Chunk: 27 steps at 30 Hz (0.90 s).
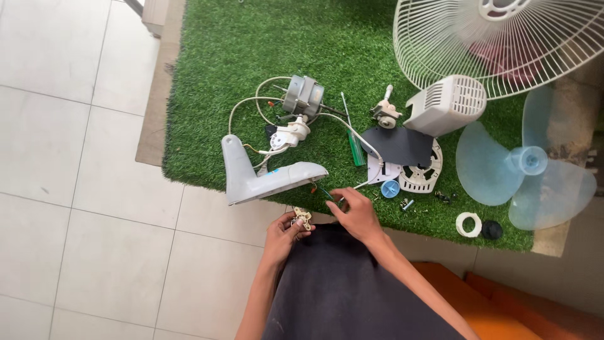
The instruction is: The person repairs a disassembled electric fan by connecting wires to a small switch and securing it inside the fan's base housing using a screwdriver. The person handles the fan base, switch, wires, and screwdriver throughout the task.
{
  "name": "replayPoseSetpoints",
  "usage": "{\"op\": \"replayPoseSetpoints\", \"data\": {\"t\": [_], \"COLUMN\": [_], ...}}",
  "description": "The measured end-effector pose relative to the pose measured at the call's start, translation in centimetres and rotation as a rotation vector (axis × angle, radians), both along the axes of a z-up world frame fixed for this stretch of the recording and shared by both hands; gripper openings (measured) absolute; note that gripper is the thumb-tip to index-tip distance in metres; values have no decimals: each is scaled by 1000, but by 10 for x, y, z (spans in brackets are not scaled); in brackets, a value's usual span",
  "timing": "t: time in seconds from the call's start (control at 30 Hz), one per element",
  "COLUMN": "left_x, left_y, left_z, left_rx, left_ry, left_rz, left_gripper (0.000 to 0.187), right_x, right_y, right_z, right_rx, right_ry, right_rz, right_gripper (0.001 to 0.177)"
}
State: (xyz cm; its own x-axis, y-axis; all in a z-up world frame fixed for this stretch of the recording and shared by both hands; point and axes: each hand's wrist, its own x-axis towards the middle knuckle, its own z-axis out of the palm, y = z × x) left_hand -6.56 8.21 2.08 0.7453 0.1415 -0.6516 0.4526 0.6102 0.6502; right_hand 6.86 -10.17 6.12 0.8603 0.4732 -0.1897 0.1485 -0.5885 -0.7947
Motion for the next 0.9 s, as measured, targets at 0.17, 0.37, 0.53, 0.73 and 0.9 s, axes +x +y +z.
{"op": "replayPoseSetpoints", "data": {"t": [0.17, 0.37, 0.53, 0.73, 0.9], "left_x": [-3, 3, 18, 30, 38], "left_y": [3, 7, 6, 4, 7], "left_z": [13, 21, 24, 38, 41], "left_rx": [32, 8, 3, -31, -52], "left_ry": [-4, -5, -2, -47, 18], "left_rz": [42, 105, 67, -15, -89], "left_gripper": [38, 38, 36, 32, 31], "right_x": [7, 4, -5, -14, -12], "right_y": [58, 56, 34, 15, 11], "right_z": [-8, -13, -9, -14, -9], "right_rx": [-30, 199, 260, 469, 574], "right_ry": [-393, -85, -66, 422, 521], "right_rz": [-14, -156, -106, -145, -176], "right_gripper": [23, 9, 12, 15, 23]}}
